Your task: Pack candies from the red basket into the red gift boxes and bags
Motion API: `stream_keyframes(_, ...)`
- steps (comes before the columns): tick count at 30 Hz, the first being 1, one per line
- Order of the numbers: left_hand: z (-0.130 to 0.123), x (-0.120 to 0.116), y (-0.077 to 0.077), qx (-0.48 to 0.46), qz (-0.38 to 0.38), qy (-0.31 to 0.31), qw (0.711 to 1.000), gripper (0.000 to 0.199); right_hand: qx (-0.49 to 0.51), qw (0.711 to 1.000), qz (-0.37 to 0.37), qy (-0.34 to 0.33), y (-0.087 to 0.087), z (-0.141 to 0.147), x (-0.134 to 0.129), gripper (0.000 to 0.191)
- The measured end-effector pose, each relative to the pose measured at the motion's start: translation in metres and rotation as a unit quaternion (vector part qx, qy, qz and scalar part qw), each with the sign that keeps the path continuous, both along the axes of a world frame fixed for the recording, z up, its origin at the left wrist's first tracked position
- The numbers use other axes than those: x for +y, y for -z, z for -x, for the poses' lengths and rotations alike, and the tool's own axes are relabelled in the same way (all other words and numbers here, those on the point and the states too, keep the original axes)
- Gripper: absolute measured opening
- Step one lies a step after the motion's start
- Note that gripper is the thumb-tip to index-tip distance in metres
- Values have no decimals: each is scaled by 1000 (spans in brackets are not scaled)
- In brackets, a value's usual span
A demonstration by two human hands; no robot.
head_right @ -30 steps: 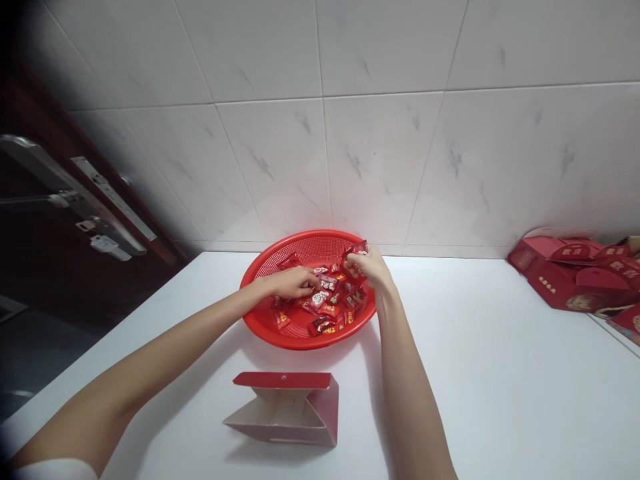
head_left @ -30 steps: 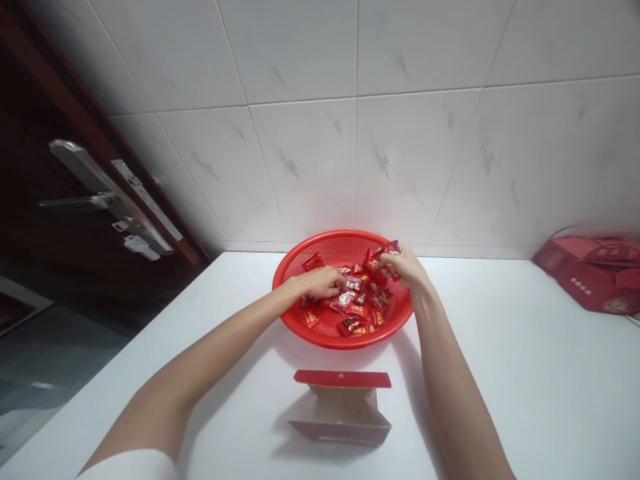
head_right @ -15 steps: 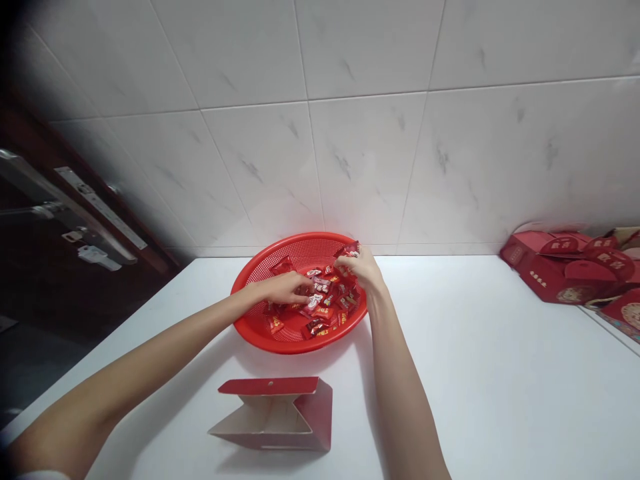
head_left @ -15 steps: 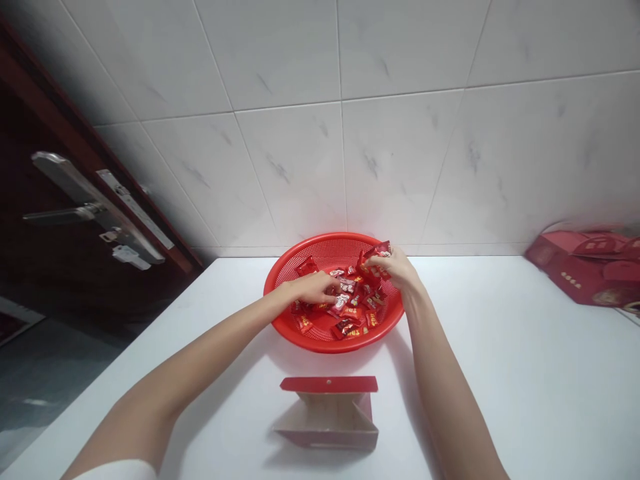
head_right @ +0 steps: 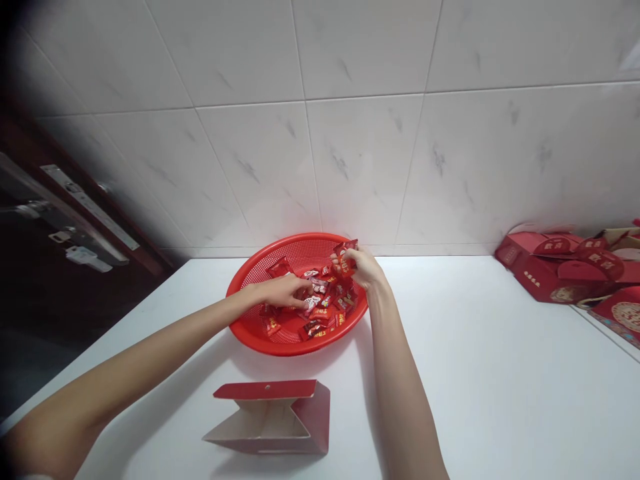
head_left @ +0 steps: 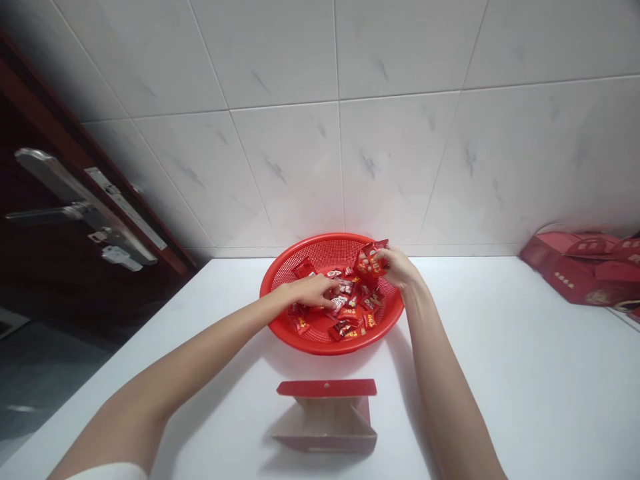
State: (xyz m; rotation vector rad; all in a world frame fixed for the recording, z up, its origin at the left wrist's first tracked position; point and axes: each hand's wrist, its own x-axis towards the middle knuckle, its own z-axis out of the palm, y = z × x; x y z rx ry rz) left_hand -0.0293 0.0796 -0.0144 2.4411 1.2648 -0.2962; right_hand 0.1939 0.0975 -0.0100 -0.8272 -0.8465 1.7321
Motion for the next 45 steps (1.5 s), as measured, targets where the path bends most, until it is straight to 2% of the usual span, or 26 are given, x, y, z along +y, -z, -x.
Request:
stream_keyframes(3, -1, -2, -1, 10, -6, -6, 1000, 29, -18, 999, -38, -11, 4, 1, -1, 20)
stream_keyframes(7, 0, -2, 0, 9, -13, 0, 1000, 45, -24, 998, -51, -32, 6, 1, -2, 15)
stream_keyframes(10, 2, -1, 0, 9, -26, 4, 1000, 40, -26, 997, -62, -37, 6, 0, -3, 15)
stream_keyframes(12, 3, 1, -1, 8, -68, -26, 997, 33, -38, 995, -73, -49, 7, -1, -2, 13)
stream_keyframes(16, 9, 5, -5, -13, -162, -138, 977, 31, -64, 993, -91, -45, 9, -1, -2, 11)
stream_keyframes(19, 19, 10, -5, 4, -110, -160, 981, 30, -82, 992, -89, -33, 8, 0, -2, 11)
stream_keyframes(22, 27, 13, -1, 23, -36, -134, 990, 25, -94, 991, -89, -25, 6, 1, -4, 12)
stream_keyframes(25, 28, 11, 1, 54, -4, -109, 993, 21, -97, 991, -94, -21, 5, 2, -6, 14)
stream_keyframes(27, 24, 9, -1, 77, 1, -102, 992, 22, -97, 991, -95, -23, 5, 2, -6, 17)
stream_keyframes(30, 19, 4, -5, 113, -32, -105, 988, 26, -95, 990, -100, -22, 5, 2, -6, 20)
stream_keyframes(35, 22, 8, -2, 111, -75, -163, 978, 31, -112, 988, -110, -14, 3, 2, -8, 21)
stream_keyframes(39, 28, 15, 1, 93, -61, -179, 978, 42, -104, 989, -102, -12, 2, 1, -9, 23)
stream_keyframes(43, 30, 15, 0, 90, -22, -167, 982, 40, -93, 991, -97, -10, 3, 1, -9, 24)
stream_keyframes(45, 29, 13, 0, 91, -9, -163, 982, 46, -91, 992, -92, -1, 4, 1, -9, 24)
